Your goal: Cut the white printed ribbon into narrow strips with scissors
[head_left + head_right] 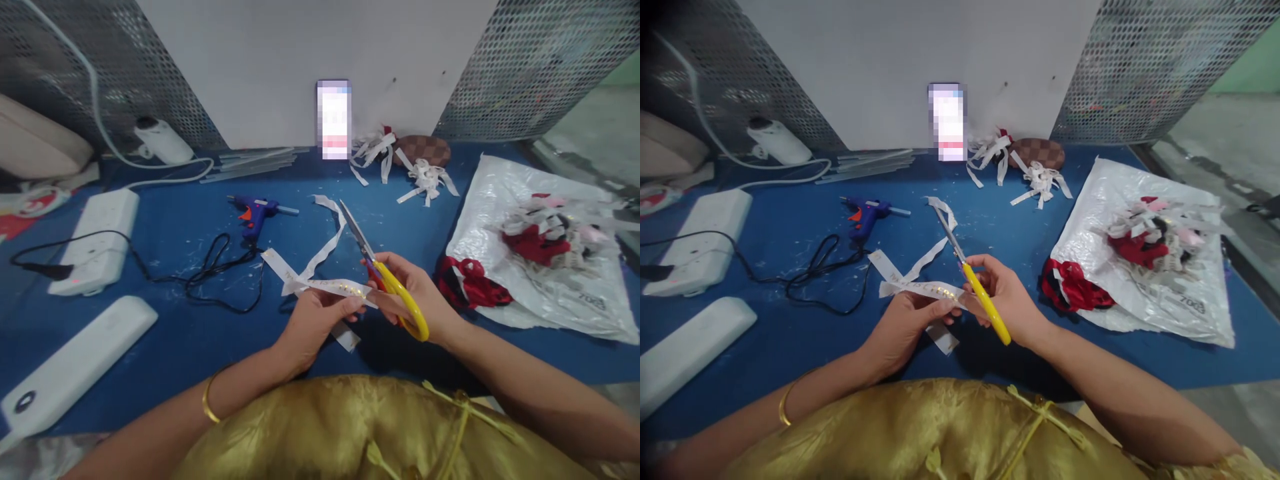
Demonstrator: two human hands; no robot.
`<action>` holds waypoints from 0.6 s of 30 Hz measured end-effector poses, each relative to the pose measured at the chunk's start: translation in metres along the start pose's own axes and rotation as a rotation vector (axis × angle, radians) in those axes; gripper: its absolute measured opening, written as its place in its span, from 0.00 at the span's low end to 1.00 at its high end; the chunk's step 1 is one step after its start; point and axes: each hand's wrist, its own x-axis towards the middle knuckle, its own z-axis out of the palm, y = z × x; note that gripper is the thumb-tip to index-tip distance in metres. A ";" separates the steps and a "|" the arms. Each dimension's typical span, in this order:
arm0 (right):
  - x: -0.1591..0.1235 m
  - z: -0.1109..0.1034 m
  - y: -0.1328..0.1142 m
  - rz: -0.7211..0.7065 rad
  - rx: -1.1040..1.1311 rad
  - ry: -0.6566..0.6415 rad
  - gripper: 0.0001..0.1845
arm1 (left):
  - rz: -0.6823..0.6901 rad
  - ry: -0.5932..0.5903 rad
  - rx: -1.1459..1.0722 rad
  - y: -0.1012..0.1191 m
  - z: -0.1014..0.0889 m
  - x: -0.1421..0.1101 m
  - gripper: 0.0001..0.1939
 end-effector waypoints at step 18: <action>-0.013 -0.038 -0.026 -0.256 -0.689 -0.027 0.28 | 0.104 0.171 -0.112 0.024 -0.018 0.006 0.03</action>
